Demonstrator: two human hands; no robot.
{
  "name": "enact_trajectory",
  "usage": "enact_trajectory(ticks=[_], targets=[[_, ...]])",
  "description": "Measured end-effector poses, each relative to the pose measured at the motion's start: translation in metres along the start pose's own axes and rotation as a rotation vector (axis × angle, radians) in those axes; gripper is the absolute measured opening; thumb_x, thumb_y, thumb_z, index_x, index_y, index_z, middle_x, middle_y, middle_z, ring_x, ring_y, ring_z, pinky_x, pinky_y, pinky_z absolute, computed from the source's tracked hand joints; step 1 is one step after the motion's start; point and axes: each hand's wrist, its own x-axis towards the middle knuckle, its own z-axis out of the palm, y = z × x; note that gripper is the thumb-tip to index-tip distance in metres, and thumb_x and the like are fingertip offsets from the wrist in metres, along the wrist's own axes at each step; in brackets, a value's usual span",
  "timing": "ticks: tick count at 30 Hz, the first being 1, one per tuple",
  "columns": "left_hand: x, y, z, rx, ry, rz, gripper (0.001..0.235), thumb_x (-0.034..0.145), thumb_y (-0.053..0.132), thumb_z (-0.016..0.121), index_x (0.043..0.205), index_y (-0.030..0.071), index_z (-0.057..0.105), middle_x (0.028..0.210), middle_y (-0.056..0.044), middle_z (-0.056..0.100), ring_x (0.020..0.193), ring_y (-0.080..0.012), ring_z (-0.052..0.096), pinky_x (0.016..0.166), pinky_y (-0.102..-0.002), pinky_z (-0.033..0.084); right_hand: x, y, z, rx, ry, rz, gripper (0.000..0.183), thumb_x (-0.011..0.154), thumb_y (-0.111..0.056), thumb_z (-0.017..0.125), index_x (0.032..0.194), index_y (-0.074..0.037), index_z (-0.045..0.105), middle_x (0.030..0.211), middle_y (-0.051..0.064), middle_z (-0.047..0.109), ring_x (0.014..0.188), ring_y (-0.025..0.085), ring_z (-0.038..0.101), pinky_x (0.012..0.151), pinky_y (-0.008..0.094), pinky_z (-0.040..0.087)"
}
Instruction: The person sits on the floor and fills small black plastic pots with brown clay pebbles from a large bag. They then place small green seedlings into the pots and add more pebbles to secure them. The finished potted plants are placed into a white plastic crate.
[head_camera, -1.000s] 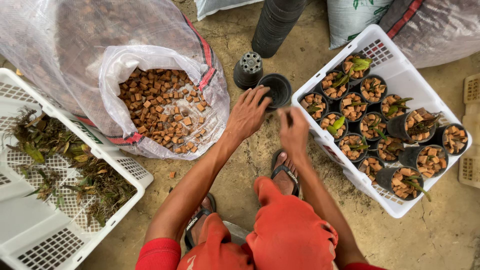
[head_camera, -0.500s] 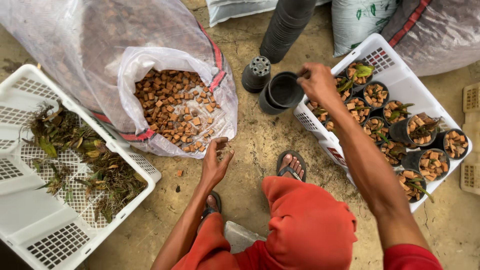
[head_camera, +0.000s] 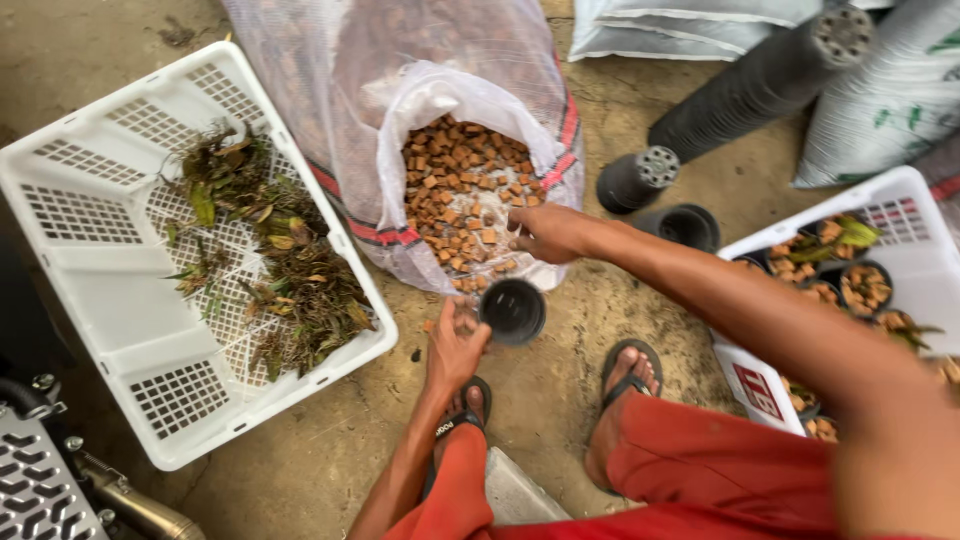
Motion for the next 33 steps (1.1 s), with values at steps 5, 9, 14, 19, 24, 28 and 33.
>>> enact_trajectory(ticks=[5, 9, 14, 19, 24, 28, 33], targets=[[-0.010, -0.060, -0.013, 0.047, 0.043, -0.140, 0.036, 0.082, 0.007, 0.069, 0.117, 0.007, 0.059, 0.063, -0.003, 0.066, 0.055, -0.0117, 0.066, 0.054, -0.028, 0.053, 0.161, 0.098, 0.063, -0.154, 0.617, 0.064, 0.047, 0.092, -0.030, 0.069, 0.128, 0.000, 0.062, 0.128, 0.033, 0.060, 0.118, 0.049, 0.056, 0.102, 0.056, 0.045], [-0.008, -0.071, -0.018, -0.045, 0.023, -0.195, 0.037, 0.084, 0.007, 0.066, 0.120, 0.007, 0.057, 0.067, -0.002, 0.065, 0.058, -0.0111, 0.067, 0.055, -0.028, 0.053, 0.231, 0.115, 0.057, -0.099, 1.066, 0.030, 0.074, 0.085, -0.039, 0.078, 0.137, 0.007, 0.053, 0.135, 0.038, 0.052, 0.122, 0.054, 0.047, 0.104, 0.063, 0.036], [-0.001, -0.074, -0.016, -0.100, -0.050, -0.194, 0.040, 0.084, 0.006, 0.067, 0.122, 0.004, 0.055, 0.074, -0.004, 0.061, 0.064, -0.0126, 0.068, 0.058, -0.028, 0.053, 0.249, 0.077, 0.003, 0.127, 0.642, 0.055, 0.095, 0.073, -0.046, 0.084, 0.146, -0.004, 0.040, 0.145, 0.034, 0.041, 0.131, 0.051, 0.038, 0.109, 0.061, 0.032], [0.001, -0.089, -0.013, -0.155, -0.103, -0.230, 0.041, 0.087, 0.008, 0.068, 0.125, 0.003, 0.052, 0.075, -0.004, 0.065, 0.071, -0.0139, 0.070, 0.066, -0.029, 0.056, 0.200, 0.042, -0.026, 0.134, 0.162, 0.148, 0.119, 0.062, -0.052, 0.090, 0.155, -0.015, 0.027, 0.155, 0.030, 0.030, 0.139, 0.047, 0.029, 0.115, 0.060, 0.027], [0.011, -0.098, -0.001, -0.277, -0.133, -0.251, 0.044, 0.091, 0.013, 0.070, 0.129, 0.003, 0.049, 0.080, -0.005, 0.070, 0.077, -0.0142, 0.073, 0.074, -0.030, 0.058, 0.165, 0.004, -0.001, -0.142, 0.067, 0.224, 0.135, 0.058, -0.054, 0.095, 0.164, -0.025, 0.016, 0.166, 0.027, 0.007, 0.150, 0.050, 0.006, 0.120, 0.066, 0.012], [0.030, -0.096, 0.006, -0.436, -0.140, -0.251, 0.047, 0.092, 0.016, 0.072, 0.130, 0.002, 0.047, 0.080, -0.009, 0.070, 0.076, -0.0170, 0.071, 0.072, -0.032, 0.059, 0.151, 0.006, 0.034, -0.235, 0.061, 0.234, 0.117, 0.070, -0.054, 0.090, 0.161, -0.026, 0.022, 0.166, 0.026, 0.008, 0.150, 0.053, 0.005, 0.118, 0.069, 0.017], [0.044, -0.095, 0.013, -0.475, -0.086, -0.223, 0.049, 0.094, 0.022, 0.072, 0.130, 0.001, 0.047, 0.082, -0.009, 0.070, 0.078, -0.0170, 0.071, 0.073, -0.034, 0.061, 0.140, 0.041, 0.074, -0.007, 0.340, 0.128, 0.081, 0.084, -0.033, 0.084, 0.154, -0.017, 0.047, 0.144, 0.023, 0.049, 0.135, 0.040, 0.050, 0.115, 0.054, 0.047]])
